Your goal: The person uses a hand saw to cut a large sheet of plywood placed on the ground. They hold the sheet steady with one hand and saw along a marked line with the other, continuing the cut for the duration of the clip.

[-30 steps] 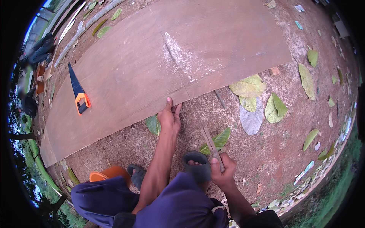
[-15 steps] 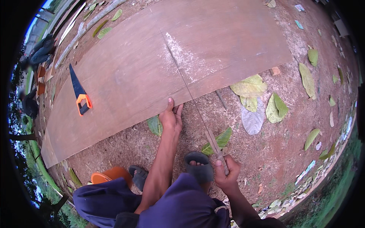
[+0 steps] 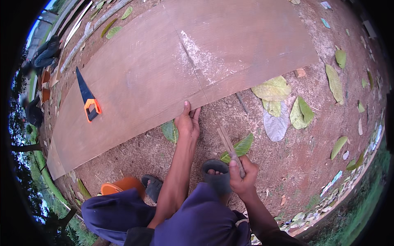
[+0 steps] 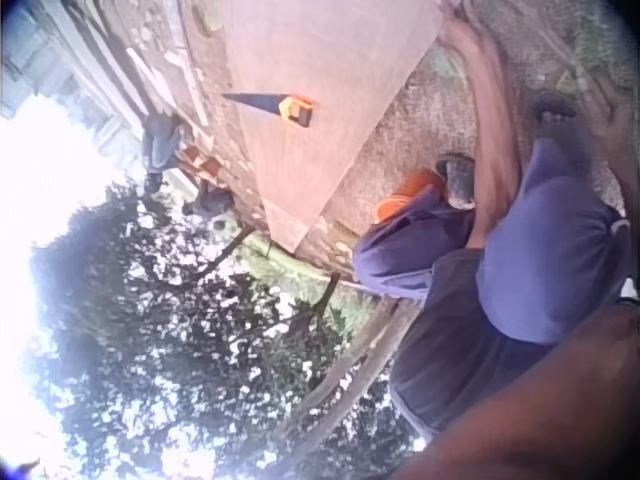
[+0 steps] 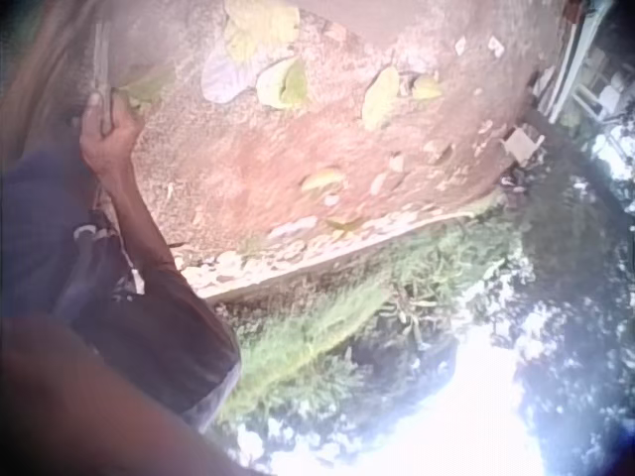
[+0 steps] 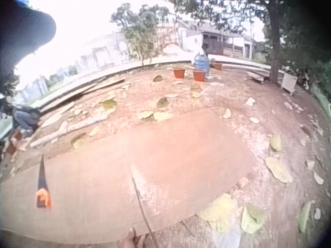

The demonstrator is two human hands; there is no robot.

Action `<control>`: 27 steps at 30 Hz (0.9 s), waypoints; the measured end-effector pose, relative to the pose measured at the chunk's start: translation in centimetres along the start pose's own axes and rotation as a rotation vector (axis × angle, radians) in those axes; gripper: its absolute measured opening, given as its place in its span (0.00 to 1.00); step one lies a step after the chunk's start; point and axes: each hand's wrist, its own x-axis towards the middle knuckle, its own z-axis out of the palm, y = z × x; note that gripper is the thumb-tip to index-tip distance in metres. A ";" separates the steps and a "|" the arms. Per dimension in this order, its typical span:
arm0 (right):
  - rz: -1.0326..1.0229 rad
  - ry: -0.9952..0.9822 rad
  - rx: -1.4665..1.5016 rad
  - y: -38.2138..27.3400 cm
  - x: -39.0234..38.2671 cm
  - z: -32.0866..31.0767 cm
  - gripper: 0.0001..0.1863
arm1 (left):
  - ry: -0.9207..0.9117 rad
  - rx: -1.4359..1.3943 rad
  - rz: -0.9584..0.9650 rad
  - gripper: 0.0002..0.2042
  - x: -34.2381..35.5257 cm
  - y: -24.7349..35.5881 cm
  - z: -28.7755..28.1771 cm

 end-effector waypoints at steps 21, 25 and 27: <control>-0.057 0.040 -0.062 2.9 4.7 3.0 0.15 | -0.011 -0.009 -0.015 0.23 1.3 0.6 -0.3; -0.070 0.052 0.006 1.4 -1.1 -0.9 0.15 | -0.016 0.006 0.033 0.22 -0.3 0.0 1.1; -0.021 0.026 -0.002 1.2 3.3 1.7 0.15 | 0.012 -0.004 0.025 0.22 -0.3 0.6 0.7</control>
